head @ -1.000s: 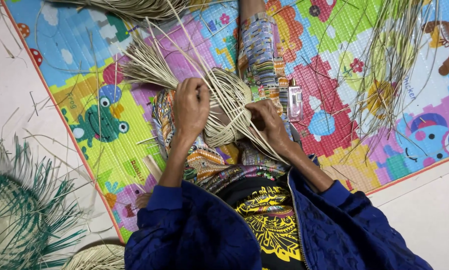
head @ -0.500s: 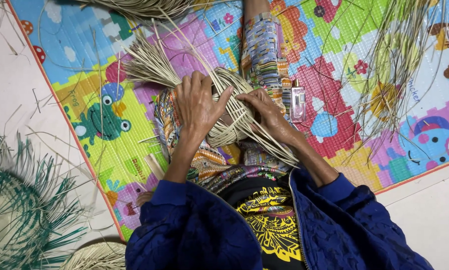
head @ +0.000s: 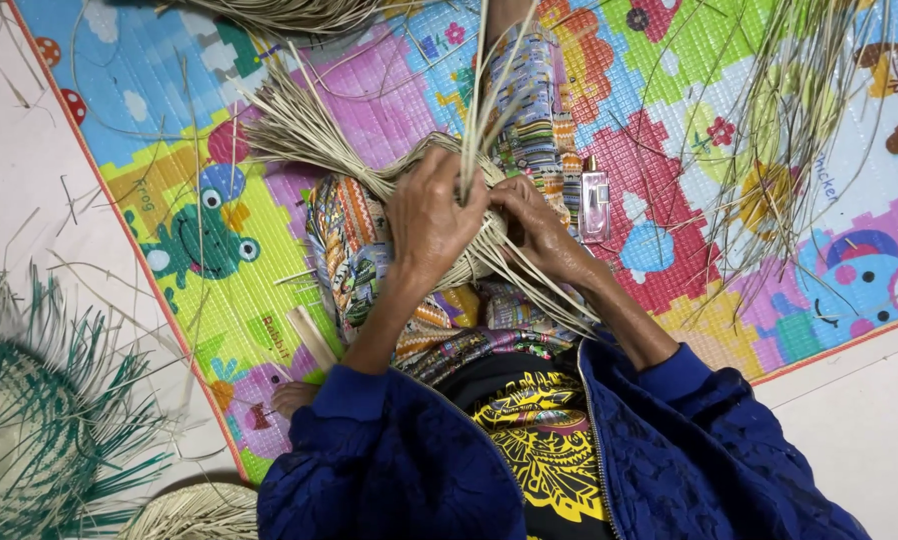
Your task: A person is sitting on the floor weaving a hat from straw fibers.
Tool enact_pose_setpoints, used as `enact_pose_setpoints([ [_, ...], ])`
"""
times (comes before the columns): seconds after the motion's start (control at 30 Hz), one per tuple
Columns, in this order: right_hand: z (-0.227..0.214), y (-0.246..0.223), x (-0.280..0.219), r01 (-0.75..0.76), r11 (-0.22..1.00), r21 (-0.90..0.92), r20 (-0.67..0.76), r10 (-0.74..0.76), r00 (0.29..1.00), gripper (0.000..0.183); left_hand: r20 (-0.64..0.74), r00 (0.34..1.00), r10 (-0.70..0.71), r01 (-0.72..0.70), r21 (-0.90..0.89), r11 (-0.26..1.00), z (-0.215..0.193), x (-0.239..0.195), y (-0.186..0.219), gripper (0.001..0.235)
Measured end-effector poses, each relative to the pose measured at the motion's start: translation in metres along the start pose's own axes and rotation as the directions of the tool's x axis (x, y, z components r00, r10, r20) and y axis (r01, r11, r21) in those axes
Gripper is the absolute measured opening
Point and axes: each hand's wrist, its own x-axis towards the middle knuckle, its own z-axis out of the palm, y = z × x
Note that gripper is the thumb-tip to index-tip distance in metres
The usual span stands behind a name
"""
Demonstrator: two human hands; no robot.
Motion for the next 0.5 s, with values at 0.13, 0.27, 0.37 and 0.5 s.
enact_pose_setpoints([
  [0.13,0.01,-0.064,0.026,-0.16,0.982,-0.099,-0.121,0.147,0.982,0.03,0.091,0.968,0.234,-0.23,-0.05,0.972,-0.003,-0.018,0.071,0.013],
  [0.27,0.006,-0.001,0.025,-0.513,0.834,0.204,-0.023,0.528,0.849,0.038,0.072,0.875,0.479,-0.413,-0.406,0.815,0.054,-0.074,0.083,0.03],
  [0.37,0.0,0.053,0.0,0.085,0.965,-0.247,0.08,-0.067,0.995,0.027,-0.214,0.963,0.164,-0.26,-0.572,0.778,-0.016,-0.068,0.076,0.03],
  [0.5,0.015,0.065,-0.011,0.062,0.975,-0.215,0.064,-0.049,0.997,0.053,-0.329,0.936,-0.125,0.01,-0.331,0.943,-0.029,-0.076,0.017,0.043],
])
